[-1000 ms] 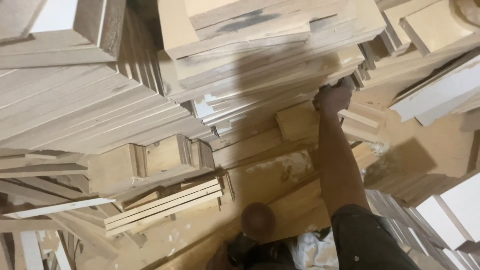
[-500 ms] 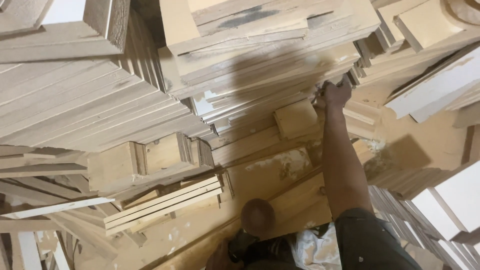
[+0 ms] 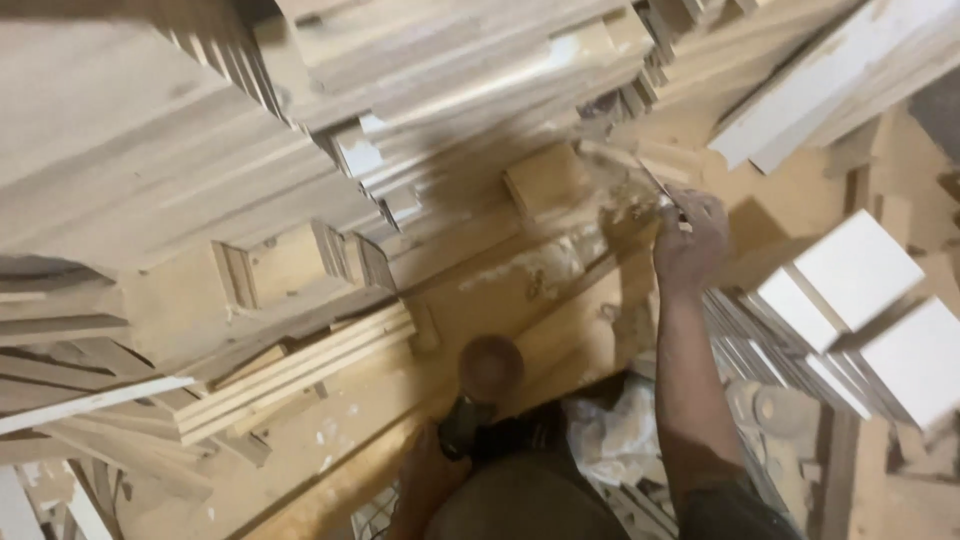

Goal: Sanding a long wooden plank using an angle grinder with a sanding disc attachment in a workshop.

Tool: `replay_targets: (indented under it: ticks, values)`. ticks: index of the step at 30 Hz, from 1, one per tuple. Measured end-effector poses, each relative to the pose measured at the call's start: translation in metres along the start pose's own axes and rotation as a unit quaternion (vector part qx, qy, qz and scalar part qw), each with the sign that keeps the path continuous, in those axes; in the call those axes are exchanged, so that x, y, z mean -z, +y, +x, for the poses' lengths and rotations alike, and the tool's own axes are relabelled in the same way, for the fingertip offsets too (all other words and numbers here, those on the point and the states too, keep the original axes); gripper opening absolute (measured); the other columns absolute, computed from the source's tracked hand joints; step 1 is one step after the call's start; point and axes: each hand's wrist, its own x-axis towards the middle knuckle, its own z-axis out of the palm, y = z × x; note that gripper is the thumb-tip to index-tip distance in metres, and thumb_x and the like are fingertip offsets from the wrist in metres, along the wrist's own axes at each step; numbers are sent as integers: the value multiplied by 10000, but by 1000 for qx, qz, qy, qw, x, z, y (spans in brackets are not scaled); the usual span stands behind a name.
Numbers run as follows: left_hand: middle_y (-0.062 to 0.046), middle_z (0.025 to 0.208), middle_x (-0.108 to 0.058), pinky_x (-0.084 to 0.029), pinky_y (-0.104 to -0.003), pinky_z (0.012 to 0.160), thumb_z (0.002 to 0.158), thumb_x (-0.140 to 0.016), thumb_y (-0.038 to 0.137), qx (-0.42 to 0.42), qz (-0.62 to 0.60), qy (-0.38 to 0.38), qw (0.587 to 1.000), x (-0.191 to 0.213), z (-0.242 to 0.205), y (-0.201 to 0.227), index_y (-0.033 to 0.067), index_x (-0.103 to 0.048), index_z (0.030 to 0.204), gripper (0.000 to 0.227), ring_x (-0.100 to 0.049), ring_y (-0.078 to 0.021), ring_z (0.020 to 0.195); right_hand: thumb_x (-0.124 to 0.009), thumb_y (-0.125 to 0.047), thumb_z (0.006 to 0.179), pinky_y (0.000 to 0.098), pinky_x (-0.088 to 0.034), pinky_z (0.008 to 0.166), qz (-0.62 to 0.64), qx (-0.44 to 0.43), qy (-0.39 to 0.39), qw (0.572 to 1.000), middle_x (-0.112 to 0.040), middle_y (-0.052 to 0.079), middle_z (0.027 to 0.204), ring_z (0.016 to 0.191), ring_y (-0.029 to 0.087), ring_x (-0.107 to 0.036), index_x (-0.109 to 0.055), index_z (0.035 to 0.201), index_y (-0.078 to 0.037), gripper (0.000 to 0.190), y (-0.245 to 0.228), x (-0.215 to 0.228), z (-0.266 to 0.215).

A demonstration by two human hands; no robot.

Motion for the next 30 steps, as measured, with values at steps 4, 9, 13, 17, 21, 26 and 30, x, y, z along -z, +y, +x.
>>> replay_targets:
  ticks: [4, 9, 13, 17, 21, 26, 30]
  values:
    - [-218, 1186, -817, -570, -622, 988, 714, -797, 344, -16, 12, -19, 1000, 16, -4, 19, 136, -697, 1289, 619, -727, -522, 1158, -793, -113, 1015, 532, -538, 1082, -43, 45, -11, 998, -824, 138, 1289, 1198, 389, -732, -908, 1203, -146, 223, 46, 3, -99]
    - [-189, 1312, -753, -543, -626, 1063, 802, -729, 513, 65, 37, -89, 993, 23, -25, 26, 169, -598, 1311, 628, -710, -523, 1258, -875, -58, 935, 328, -536, 1137, -17, 6, -282, 959, -839, 9, 1299, 1215, 253, -732, -921, 1130, -277, 297, 89, 12, -226]
    - [-127, 1245, -776, -620, -545, 1042, 827, -759, 519, 50, 0, -110, 993, 82, -44, 86, 162, -610, 1376, 672, -811, -371, 1197, -972, -411, 921, 401, -596, 803, -1, -403, -240, 883, -810, 2, 920, 964, 235, -809, -889, 1046, -312, 180, 4, 30, -162]
    - [-176, 1169, -750, -655, -587, 959, 807, -786, 469, 7, 29, -79, 996, 54, -34, 57, 106, -596, 1306, 644, -818, -434, 1103, -956, -301, 910, 394, -588, 734, 6, -447, -256, 857, -738, 23, 873, 889, 245, -760, -862, 1093, -237, 214, -1, 30, -171]
    - [-243, 1219, -732, -660, -608, 976, 808, -781, 500, -22, 49, -61, 997, 48, -38, 54, 56, -573, 1343, 726, -803, -483, 1126, -879, -174, 947, 409, -616, 867, -84, -392, -297, 867, -824, 90, 990, 1046, 314, -818, -832, 1010, -173, 78, 42, 10, -193]
    - [-212, 1205, -728, -657, -602, 972, 876, -805, 572, -26, 47, -38, 998, 27, -24, 39, 75, -586, 1389, 746, -800, -456, 1131, -927, -154, 937, 492, -621, 941, -102, -354, -315, 875, -817, 106, 1038, 1106, 346, -807, -810, 1119, -143, 217, 40, 12, -191]
    - [-244, 1283, -684, -640, -632, 1018, 914, -736, 497, -18, 49, -60, 997, 4, -17, 20, 66, -534, 1440, 709, -769, -489, 1188, -898, -313, 1023, 443, -614, 957, -124, -235, -321, 909, -717, 70, 1161, 1112, 283, -755, -772, 1156, -157, 241, 6, 29, -172]
